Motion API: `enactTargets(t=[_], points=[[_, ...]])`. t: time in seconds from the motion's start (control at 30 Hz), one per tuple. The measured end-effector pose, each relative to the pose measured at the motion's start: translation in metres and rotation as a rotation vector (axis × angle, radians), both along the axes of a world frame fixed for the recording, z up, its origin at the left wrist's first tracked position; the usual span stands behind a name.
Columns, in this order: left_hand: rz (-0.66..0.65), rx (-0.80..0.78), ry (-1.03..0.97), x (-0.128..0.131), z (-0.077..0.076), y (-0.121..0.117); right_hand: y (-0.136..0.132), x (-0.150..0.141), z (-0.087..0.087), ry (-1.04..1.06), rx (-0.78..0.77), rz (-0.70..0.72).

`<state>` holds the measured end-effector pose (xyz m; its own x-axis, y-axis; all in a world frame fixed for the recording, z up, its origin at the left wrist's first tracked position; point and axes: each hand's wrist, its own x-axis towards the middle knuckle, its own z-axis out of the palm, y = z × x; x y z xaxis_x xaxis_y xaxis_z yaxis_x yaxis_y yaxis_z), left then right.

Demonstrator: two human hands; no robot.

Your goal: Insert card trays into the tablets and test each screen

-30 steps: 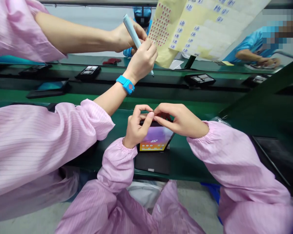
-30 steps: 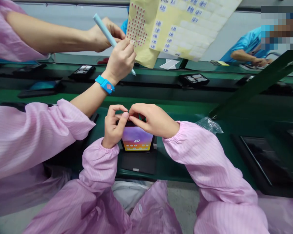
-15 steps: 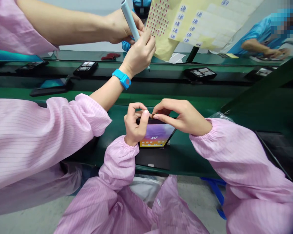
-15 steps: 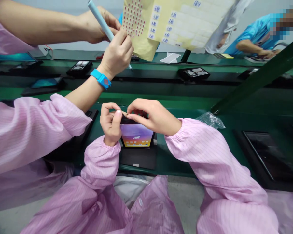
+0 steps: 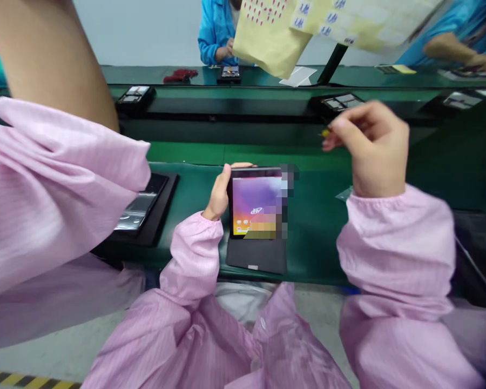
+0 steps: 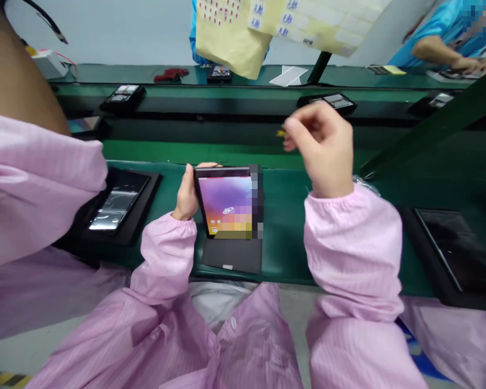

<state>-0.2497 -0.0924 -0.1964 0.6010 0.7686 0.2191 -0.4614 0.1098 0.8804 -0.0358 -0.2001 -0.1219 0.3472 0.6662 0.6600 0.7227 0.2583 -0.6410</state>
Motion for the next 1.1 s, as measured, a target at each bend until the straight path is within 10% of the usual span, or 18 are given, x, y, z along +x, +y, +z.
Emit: enactTargets(t=[0.17,0.3,0.5,0.73,1.1], points=[[-0.069,-0.378,0.061,0.020,-0.049,0.034,-0.046,0.038,-0.123,-0.120,0.016,-0.150],[-0.062,-0.519,0.095,0.034,-0.062,0.044,-0.071,0.033,-0.176,-0.256,0.105,-0.261],[-0.200,-0.517,0.058,0.037,-0.054,0.035,-0.068,-0.001,-0.156,-0.373,0.007,-0.685],[-0.180,-0.516,0.038,0.034,-0.051,0.024,-0.006,-0.116,-0.108,-0.645,-0.302,-0.282],[-0.110,-0.505,0.013,0.032,-0.050,0.022,-0.032,-0.162,-0.146,-0.530,-0.521,-0.266]])
